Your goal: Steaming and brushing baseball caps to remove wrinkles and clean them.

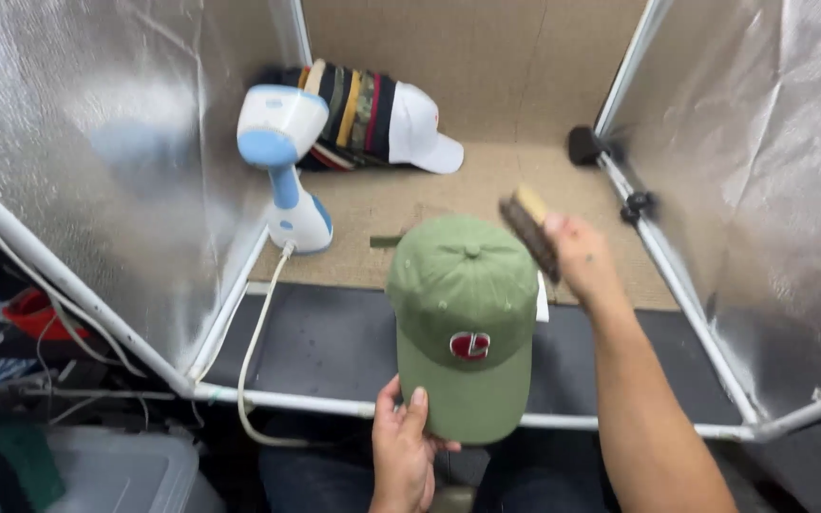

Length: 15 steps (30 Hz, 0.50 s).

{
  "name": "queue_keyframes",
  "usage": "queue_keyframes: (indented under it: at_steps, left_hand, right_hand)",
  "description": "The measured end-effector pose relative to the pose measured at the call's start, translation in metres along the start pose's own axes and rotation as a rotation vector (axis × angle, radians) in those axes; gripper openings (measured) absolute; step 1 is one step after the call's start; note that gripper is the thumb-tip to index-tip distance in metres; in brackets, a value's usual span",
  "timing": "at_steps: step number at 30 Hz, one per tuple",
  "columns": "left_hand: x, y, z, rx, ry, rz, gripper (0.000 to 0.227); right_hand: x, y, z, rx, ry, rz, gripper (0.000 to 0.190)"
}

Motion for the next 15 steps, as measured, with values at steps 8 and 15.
queue_keyframes:
  at_steps: [8, 15]
  left_hand:
    - [0.005, 0.019, -0.001, -0.179, 0.040, -0.036, 0.059]
    - [0.030, -0.009, -0.118, -0.646, -0.740, -0.119, 0.057]
  right_hand:
    - [0.044, 0.017, 0.069, 0.184, 0.031, 0.158, 0.045]
    - [0.085, 0.056, 0.112, -0.414, 0.238, -0.126, 0.060]
Point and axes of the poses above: each hand's wrist, its own x-axis away from the middle knuckle, its own y-axis out of the back of the hand, z = x × y, the point moved 9 cm from there along -x, towards the middle knuckle, and after that the axes turned 1 degree about -y, right-handed, at the moved point
